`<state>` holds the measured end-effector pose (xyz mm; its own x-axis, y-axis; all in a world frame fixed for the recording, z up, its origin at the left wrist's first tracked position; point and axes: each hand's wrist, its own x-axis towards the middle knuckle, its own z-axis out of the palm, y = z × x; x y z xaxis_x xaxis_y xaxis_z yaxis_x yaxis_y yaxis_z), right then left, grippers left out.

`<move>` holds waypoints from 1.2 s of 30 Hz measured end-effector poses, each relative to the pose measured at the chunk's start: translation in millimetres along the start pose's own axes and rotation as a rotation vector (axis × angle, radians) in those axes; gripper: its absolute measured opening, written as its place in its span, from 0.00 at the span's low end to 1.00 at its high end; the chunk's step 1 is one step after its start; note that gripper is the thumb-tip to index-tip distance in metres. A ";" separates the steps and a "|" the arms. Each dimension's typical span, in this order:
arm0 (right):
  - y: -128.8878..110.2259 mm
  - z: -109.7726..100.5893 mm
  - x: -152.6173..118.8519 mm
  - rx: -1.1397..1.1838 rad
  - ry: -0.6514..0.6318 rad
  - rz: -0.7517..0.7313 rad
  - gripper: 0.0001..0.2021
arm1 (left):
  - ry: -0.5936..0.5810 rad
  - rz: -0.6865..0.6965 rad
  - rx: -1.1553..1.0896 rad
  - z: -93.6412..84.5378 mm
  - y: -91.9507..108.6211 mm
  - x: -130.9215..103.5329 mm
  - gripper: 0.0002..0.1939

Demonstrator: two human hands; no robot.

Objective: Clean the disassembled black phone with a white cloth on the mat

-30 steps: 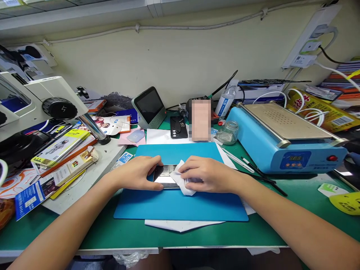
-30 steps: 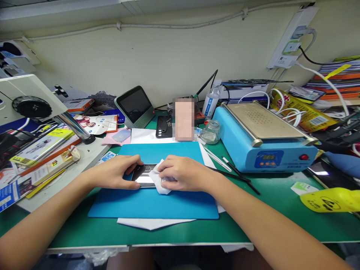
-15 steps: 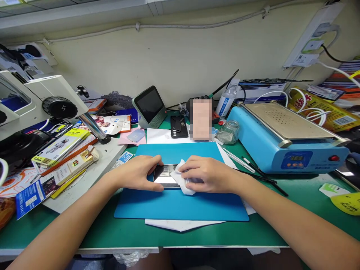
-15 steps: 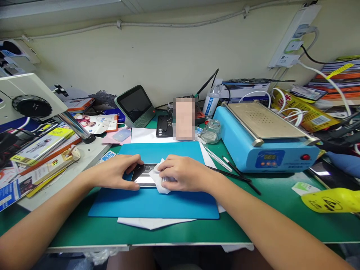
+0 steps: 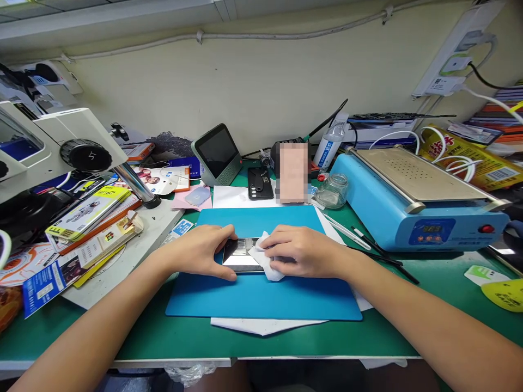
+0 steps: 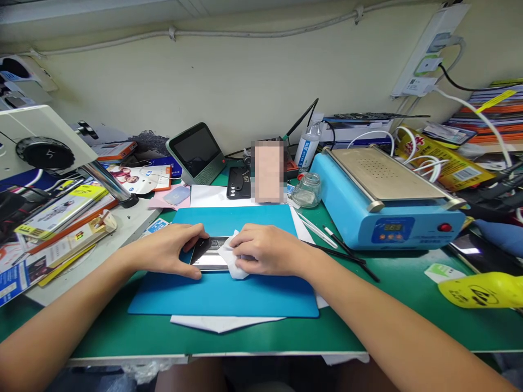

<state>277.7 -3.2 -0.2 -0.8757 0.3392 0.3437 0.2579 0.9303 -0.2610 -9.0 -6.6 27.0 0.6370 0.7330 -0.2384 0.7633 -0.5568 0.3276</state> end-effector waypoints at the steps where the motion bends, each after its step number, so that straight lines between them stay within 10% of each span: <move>1: -0.1 -0.4 0.0 0.003 -0.005 0.001 0.08 | 0.000 -0.001 0.003 0.0 0.3 0.0 0.35; 26: -0.4 0.7 0.5 -0.030 -0.008 0.021 0.11 | -0.008 -0.014 0.011 -0.2 1.1 0.4 0.31; 36: -5.1 -7.9 -4.9 0.171 -0.275 0.248 0.32 | -0.003 -0.005 0.000 0.1 -0.4 -0.1 0.33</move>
<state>283.9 -8.5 6.6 -0.8779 0.4788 0.0030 0.4238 0.7801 -0.4602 -9.3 -6.6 26.8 0.6334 0.7348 -0.2425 0.7666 -0.5532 0.3260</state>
